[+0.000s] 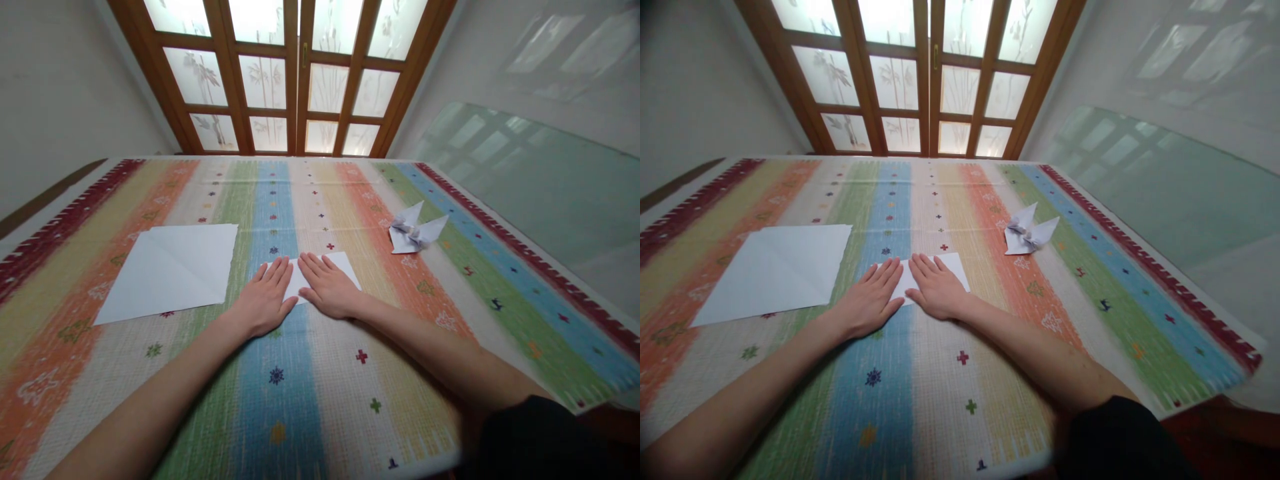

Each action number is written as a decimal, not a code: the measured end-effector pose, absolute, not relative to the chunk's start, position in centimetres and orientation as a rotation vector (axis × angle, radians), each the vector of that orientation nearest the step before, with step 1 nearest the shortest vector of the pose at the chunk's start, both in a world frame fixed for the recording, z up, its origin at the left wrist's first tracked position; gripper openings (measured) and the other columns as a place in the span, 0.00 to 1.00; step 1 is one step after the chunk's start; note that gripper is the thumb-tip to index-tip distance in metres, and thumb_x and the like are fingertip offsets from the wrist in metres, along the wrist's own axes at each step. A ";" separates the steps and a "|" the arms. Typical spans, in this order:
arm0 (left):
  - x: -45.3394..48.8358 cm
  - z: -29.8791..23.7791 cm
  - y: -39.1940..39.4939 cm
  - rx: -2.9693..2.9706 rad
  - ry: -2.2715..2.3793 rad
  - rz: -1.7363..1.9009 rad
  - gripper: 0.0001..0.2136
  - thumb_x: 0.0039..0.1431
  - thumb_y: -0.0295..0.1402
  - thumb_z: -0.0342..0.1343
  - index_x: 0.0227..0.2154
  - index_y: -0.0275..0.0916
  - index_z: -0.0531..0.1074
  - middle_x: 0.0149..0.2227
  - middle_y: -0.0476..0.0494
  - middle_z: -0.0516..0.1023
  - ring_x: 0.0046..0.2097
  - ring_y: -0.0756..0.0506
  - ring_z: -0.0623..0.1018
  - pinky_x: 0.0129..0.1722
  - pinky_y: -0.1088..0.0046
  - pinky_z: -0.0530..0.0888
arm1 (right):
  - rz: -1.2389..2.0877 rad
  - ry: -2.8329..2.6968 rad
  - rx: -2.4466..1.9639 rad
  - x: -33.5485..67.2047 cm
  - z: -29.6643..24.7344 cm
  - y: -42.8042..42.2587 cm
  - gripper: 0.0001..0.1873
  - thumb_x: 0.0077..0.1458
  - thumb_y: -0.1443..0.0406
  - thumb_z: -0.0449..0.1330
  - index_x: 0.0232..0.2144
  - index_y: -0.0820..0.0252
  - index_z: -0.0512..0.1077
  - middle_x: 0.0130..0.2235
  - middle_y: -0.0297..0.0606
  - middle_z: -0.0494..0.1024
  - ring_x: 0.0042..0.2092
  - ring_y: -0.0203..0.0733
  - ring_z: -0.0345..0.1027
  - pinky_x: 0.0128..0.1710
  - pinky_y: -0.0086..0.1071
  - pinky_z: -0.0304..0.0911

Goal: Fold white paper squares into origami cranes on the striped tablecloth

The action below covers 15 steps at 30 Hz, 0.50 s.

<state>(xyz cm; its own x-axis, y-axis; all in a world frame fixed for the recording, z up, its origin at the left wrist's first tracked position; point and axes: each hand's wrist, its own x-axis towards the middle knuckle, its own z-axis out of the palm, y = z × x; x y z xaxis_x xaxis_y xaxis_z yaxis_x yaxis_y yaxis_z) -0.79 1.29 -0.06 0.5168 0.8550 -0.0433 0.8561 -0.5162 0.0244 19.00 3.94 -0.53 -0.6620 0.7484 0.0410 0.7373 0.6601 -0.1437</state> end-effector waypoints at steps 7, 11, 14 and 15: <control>-3.0 0.0 0.9 2.701 1.591 -0.102 0.32 0.67 0.45 0.37 0.66 0.25 0.52 0.69 0.28 0.50 0.70 0.37 0.50 0.67 0.56 0.50 | 0.130 -2.800 -1.299 22.6 -0.7 4.1 0.37 0.66 0.50 0.41 0.67 0.71 0.50 0.69 0.53 0.49 0.70 0.52 0.42 0.68 0.52 0.44; -3.9 -0.1 0.7 2.700 1.598 -0.126 0.32 0.68 0.45 0.37 0.66 0.25 0.52 0.69 0.29 0.50 0.70 0.36 0.51 0.67 0.54 0.51 | 0.128 -2.809 -1.328 25.0 -1.0 4.1 0.36 0.67 0.51 0.41 0.68 0.69 0.48 0.69 0.53 0.48 0.70 0.53 0.42 0.67 0.52 0.44; -4.6 -0.2 0.7 2.741 1.573 -0.117 0.32 0.68 0.46 0.36 0.66 0.26 0.53 0.69 0.30 0.51 0.70 0.37 0.52 0.67 0.54 0.51 | 0.144 -2.824 -1.349 26.5 -1.2 4.1 0.36 0.67 0.51 0.40 0.69 0.66 0.45 0.70 0.50 0.48 0.71 0.53 0.40 0.67 0.53 0.44; -4.8 -0.3 0.7 2.758 1.560 -0.107 0.32 0.68 0.46 0.35 0.66 0.26 0.53 0.69 0.30 0.51 0.70 0.37 0.52 0.67 0.54 0.51 | 0.152 -2.833 -1.357 26.9 -1.2 4.1 0.36 0.67 0.51 0.39 0.69 0.65 0.44 0.70 0.49 0.47 0.71 0.53 0.39 0.67 0.53 0.44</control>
